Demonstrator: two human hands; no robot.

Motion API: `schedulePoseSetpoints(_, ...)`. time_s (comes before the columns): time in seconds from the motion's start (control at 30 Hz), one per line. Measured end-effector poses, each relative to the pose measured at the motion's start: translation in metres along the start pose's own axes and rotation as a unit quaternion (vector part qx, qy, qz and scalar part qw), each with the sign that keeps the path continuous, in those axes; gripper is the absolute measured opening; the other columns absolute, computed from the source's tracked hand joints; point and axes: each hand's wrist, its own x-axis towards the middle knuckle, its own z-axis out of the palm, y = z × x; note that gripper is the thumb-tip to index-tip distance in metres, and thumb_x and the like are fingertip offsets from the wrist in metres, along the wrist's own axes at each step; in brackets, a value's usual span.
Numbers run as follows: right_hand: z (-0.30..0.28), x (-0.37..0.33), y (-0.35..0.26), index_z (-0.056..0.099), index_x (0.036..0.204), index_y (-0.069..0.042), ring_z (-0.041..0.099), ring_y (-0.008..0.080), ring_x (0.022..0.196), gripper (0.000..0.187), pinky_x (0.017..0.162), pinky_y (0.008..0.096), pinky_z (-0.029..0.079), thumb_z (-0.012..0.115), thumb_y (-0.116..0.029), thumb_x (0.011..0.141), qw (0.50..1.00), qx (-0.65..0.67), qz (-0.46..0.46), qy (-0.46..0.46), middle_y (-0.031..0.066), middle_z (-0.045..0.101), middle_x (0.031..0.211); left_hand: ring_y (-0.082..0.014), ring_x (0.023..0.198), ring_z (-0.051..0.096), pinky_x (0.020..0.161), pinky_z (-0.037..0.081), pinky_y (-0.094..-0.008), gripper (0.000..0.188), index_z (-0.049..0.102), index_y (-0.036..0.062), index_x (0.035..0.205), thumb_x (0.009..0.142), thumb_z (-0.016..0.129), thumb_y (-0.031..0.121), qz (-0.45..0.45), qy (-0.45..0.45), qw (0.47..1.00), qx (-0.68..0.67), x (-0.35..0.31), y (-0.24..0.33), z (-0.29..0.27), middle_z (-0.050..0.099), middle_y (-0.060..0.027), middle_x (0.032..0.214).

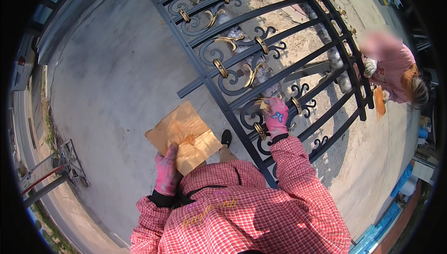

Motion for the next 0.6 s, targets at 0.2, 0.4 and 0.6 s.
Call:
schedulePoseSetpoints(0.2,-0.014,0.005,0.005,0.062,0.087,-0.006,0.057,0.034,0.084,0.026,0.074,0.0411,0.047,0.067,-0.009,0.061,0.997,-0.011,-0.074,-0.002,0.0127,0.061,0.087,-0.0219,0.09,0.063,0.076,0.055,-0.0338,0.036,0.047,-0.0037,0.12,0.091,0.056,0.015,0.012,0.003,1.0,-0.01,-0.003,-0.005,0.0,0.059,-0.0121,0.106)
schedulePoseSetpoints(0.4,-0.027,0.002,0.013,0.063,0.084,-0.008,0.057,0.0333,0.084,0.021,0.072,0.041,0.047,0.064,-0.007,0.063,0.996,-0.039,-0.066,-0.045,0.0117,0.062,0.084,-0.0218,0.09,0.062,0.076,0.055,-0.0337,0.036,0.047,-0.0039,0.12,0.091,0.056,0.015,0.01,0.007,1.0,-0.006,-0.001,-0.002,-0.002,0.059,-0.0119,0.106)
schedulePoseSetpoints(0.6,-0.044,0.008,0.006,0.064,0.084,-0.008,0.058,0.0342,0.082,0.02,0.072,0.0409,0.048,0.064,-0.009,0.064,0.983,-0.147,0.008,-0.106,0.0115,0.062,0.085,-0.0217,0.089,0.063,0.074,0.055,-0.0322,0.035,0.049,-0.0039,0.118,0.091,0.057,0.017,0.012,0.011,1.0,-0.014,-0.006,0.001,0.011,0.06,-0.012,0.105)
